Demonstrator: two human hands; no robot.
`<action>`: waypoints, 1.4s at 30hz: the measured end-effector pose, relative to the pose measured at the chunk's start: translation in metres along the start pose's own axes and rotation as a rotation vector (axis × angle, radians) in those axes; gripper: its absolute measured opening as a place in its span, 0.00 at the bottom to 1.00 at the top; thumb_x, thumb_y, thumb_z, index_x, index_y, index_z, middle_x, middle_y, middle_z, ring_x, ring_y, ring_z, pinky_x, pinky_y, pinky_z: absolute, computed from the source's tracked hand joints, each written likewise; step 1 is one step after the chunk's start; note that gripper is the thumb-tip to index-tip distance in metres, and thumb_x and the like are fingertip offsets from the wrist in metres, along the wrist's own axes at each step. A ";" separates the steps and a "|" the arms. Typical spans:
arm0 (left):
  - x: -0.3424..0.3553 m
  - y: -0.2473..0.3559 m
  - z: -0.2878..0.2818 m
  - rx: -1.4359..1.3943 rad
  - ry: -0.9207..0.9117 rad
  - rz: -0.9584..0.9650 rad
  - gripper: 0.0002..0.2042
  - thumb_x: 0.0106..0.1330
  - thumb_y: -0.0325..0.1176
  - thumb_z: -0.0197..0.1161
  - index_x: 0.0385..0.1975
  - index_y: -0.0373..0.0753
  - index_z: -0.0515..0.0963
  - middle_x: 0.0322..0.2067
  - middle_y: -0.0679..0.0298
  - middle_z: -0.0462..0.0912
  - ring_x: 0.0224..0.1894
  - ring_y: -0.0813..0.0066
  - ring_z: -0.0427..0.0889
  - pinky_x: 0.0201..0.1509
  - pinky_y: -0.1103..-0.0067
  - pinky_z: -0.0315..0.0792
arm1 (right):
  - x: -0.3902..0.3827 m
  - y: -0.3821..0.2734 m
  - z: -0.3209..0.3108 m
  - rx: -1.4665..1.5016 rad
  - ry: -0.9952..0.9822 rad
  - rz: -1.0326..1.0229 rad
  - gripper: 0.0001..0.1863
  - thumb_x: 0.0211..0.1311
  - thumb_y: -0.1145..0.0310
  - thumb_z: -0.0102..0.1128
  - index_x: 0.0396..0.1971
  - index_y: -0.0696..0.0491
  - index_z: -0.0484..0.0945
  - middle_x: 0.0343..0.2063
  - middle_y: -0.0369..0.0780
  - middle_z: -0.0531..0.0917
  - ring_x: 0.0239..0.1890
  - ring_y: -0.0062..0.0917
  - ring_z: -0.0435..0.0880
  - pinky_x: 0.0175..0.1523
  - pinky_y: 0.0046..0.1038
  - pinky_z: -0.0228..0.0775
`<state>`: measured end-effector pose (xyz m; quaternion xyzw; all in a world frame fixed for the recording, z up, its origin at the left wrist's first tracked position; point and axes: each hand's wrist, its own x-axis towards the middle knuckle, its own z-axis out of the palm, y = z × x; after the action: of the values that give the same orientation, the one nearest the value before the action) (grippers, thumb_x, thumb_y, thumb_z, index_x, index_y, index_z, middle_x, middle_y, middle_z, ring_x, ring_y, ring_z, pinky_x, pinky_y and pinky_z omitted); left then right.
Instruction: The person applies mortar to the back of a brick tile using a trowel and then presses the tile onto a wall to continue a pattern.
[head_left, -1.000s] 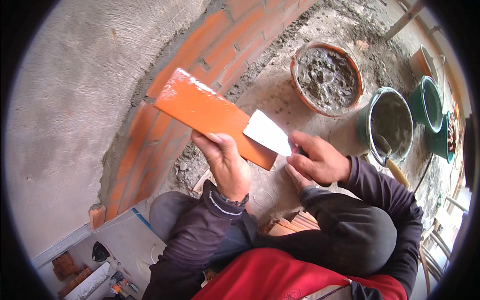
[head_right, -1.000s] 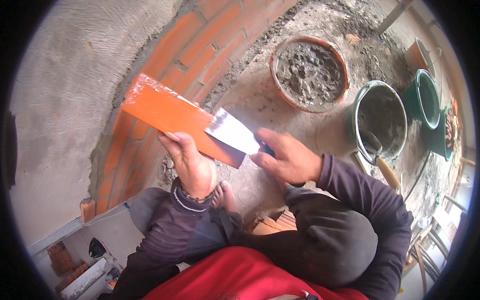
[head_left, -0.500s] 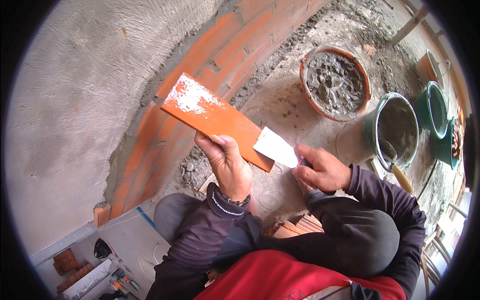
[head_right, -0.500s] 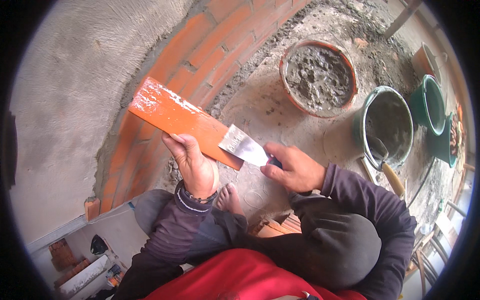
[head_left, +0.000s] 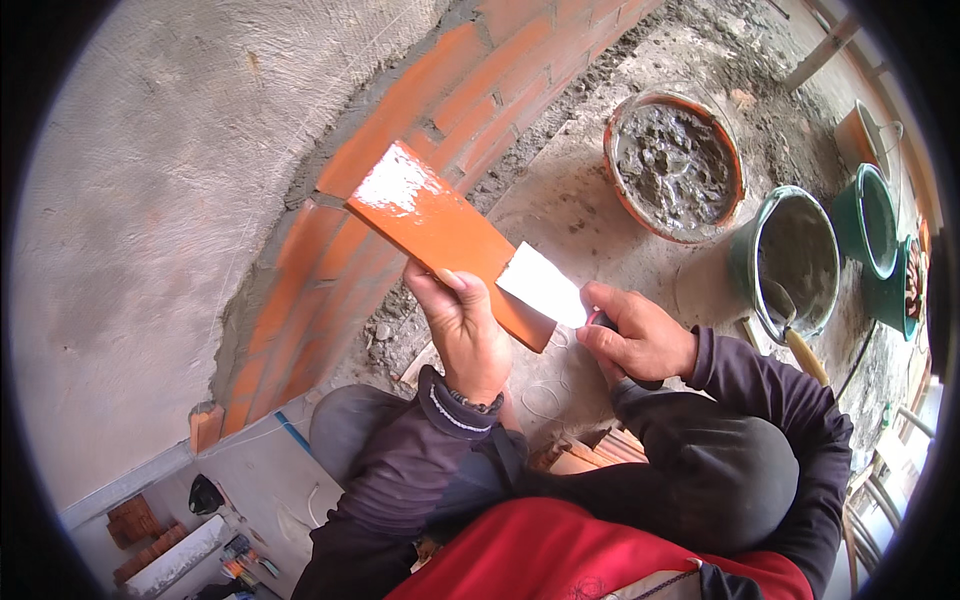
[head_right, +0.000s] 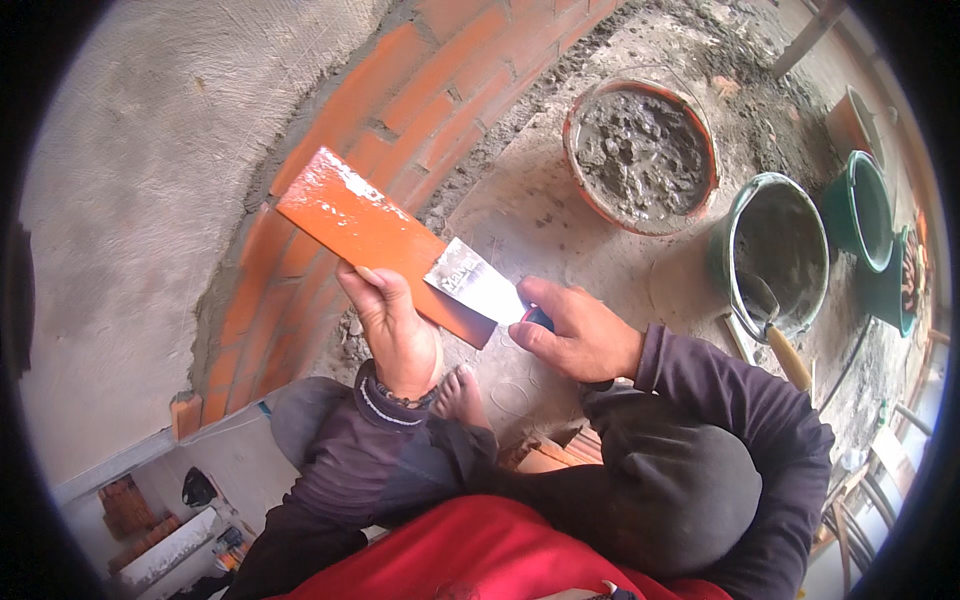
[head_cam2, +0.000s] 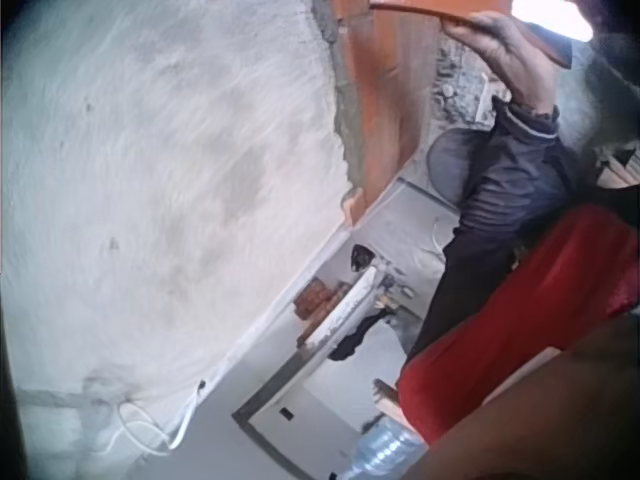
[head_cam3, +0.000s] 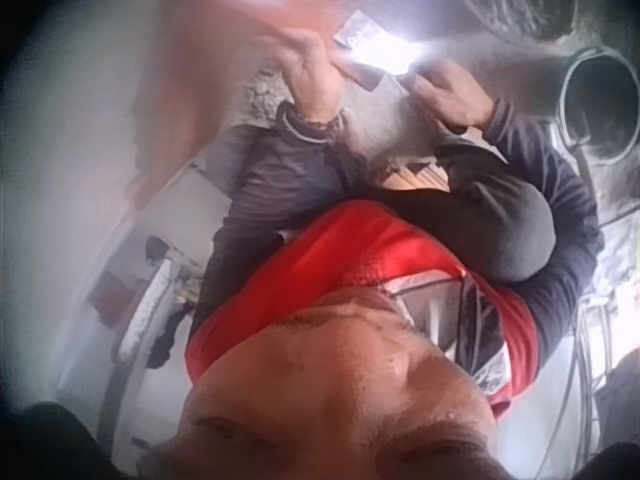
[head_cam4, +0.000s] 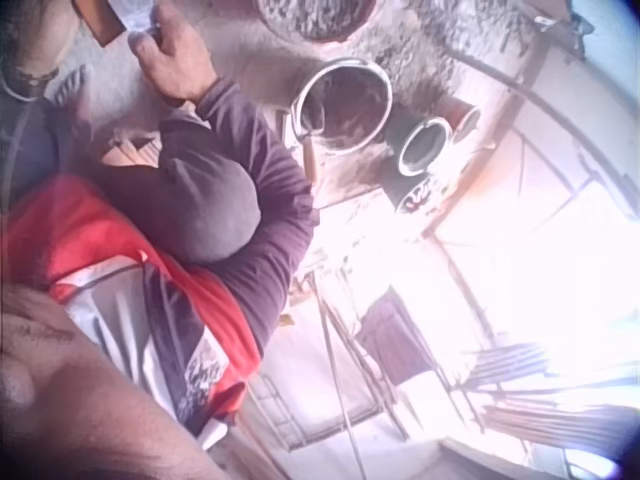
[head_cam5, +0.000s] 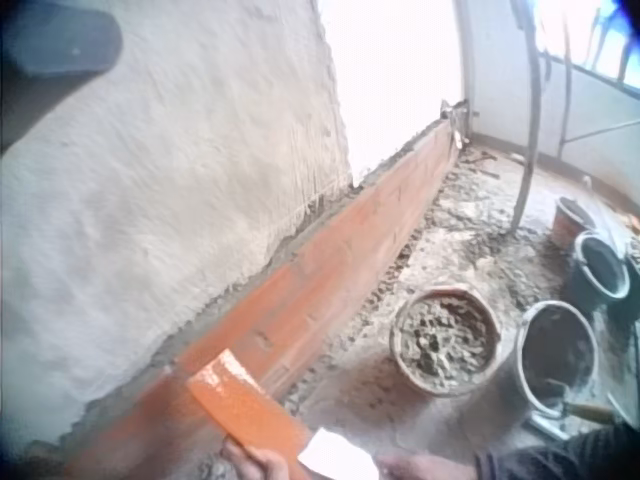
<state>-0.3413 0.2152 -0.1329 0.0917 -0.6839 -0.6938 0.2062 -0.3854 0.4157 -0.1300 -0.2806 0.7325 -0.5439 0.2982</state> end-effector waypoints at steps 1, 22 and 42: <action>-0.002 0.001 0.001 0.034 -0.021 -0.014 0.14 0.79 0.36 0.43 0.58 0.40 0.58 0.50 0.63 0.65 0.51 0.79 0.63 0.60 0.77 0.59 | 0.002 0.001 -0.002 -0.001 0.016 -0.009 0.16 0.65 0.59 0.54 0.35 0.60 0.69 0.23 0.47 0.72 0.26 0.36 0.73 0.35 0.37 0.67; 0.004 -0.011 -0.011 -0.564 -0.056 -0.572 0.24 0.76 0.52 0.44 0.63 0.43 0.61 0.54 0.58 0.74 0.56 0.68 0.74 0.59 0.68 0.71 | -0.019 -0.012 -0.058 0.253 -0.013 0.340 0.10 0.67 0.65 0.51 0.37 0.58 0.71 0.19 0.35 0.73 0.19 0.18 0.74 0.24 0.23 0.66; -0.039 -0.032 0.013 -0.165 -0.166 -0.417 0.15 0.78 0.39 0.44 0.57 0.39 0.62 0.47 0.66 0.69 0.45 0.82 0.65 0.55 0.81 0.63 | 0.027 0.002 -0.029 -0.006 0.227 0.227 0.15 0.65 0.62 0.59 0.33 0.61 0.70 0.22 0.46 0.76 0.25 0.31 0.78 0.31 0.34 0.68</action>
<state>-0.3171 0.2424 -0.1694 0.1563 -0.6057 -0.7801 0.0081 -0.4249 0.4148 -0.1290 -0.1334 0.7900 -0.5329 0.2721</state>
